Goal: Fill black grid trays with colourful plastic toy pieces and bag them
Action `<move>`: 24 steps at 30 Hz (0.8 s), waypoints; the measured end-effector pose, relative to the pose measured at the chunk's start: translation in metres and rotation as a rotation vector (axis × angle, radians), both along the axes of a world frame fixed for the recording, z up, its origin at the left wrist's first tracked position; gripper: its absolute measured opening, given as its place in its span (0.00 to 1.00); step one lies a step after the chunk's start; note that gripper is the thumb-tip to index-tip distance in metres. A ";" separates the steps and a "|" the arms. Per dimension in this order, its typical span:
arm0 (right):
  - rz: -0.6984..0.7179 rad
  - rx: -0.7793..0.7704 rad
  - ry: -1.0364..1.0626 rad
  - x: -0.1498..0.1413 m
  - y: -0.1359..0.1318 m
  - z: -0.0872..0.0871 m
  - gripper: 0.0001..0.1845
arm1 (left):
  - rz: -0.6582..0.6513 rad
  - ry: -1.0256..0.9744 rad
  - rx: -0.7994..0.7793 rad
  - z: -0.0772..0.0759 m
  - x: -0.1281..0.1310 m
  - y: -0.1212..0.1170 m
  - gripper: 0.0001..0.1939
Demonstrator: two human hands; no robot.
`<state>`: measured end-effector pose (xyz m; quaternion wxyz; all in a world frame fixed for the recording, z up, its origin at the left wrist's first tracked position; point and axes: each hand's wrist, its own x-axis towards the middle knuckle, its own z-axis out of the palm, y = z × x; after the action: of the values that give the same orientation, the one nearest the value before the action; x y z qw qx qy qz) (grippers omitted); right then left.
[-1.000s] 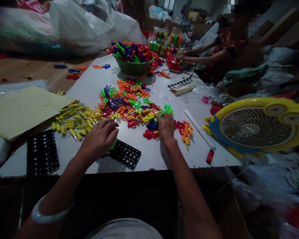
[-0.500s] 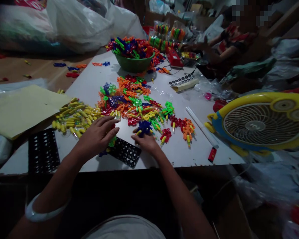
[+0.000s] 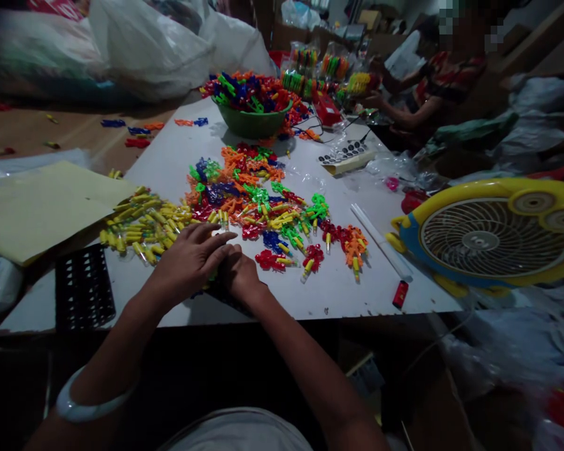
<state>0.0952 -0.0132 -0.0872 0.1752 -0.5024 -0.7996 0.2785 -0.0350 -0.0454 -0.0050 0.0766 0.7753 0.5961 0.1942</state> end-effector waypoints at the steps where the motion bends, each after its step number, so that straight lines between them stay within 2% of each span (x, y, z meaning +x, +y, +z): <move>1: 0.033 0.040 0.018 0.009 0.002 0.003 0.08 | -0.009 0.005 0.002 0.001 0.000 0.000 0.22; 3: -0.023 0.159 0.000 0.036 0.010 0.008 0.07 | -0.023 0.004 0.006 0.003 0.000 0.001 0.21; 5: -0.249 0.246 -0.147 0.068 0.020 0.010 0.06 | -0.006 -0.007 0.005 0.004 0.002 0.001 0.20; 7: -0.384 0.256 -0.277 0.096 0.030 0.011 0.04 | 0.046 -0.035 -0.002 0.004 0.005 0.002 0.19; 9: -0.391 0.245 -0.319 0.113 0.038 0.010 0.05 | 0.106 -0.064 -0.005 0.002 0.009 0.003 0.19; 11: -0.379 0.249 -0.269 0.119 0.042 0.011 0.04 | 0.142 -0.088 0.005 0.000 0.011 0.004 0.19; 13: -0.421 0.217 -0.113 0.115 0.039 0.013 0.04 | 0.141 -0.106 0.015 -0.001 0.011 0.005 0.19; 14: -0.451 0.163 0.014 0.110 0.034 0.014 0.08 | 0.131 -0.111 0.016 -0.002 0.011 0.006 0.19; 16: -0.455 -0.043 0.297 0.096 0.019 0.017 0.15 | 0.111 -0.109 0.010 -0.002 0.010 0.006 0.20; 19: -0.246 -0.448 0.594 0.067 -0.012 0.017 0.19 | 0.096 -0.079 0.006 -0.001 0.009 0.006 0.20; 21: -0.107 -0.605 0.655 0.046 -0.029 0.013 0.16 | 0.088 -0.053 0.006 -0.001 0.009 0.007 0.20; 22: -0.080 -0.627 0.654 0.038 -0.035 0.010 0.15 | 0.085 -0.045 0.004 -0.001 0.009 0.008 0.21; 24: -0.092 -0.553 0.588 0.026 -0.042 0.004 0.15 | 0.086 -0.039 -0.001 -0.001 0.008 0.008 0.21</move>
<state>0.1209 -0.0555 -0.0829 0.2669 -0.4648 -0.5868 0.6069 -0.0265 -0.0370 -0.0061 0.0801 0.7448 0.6275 0.2121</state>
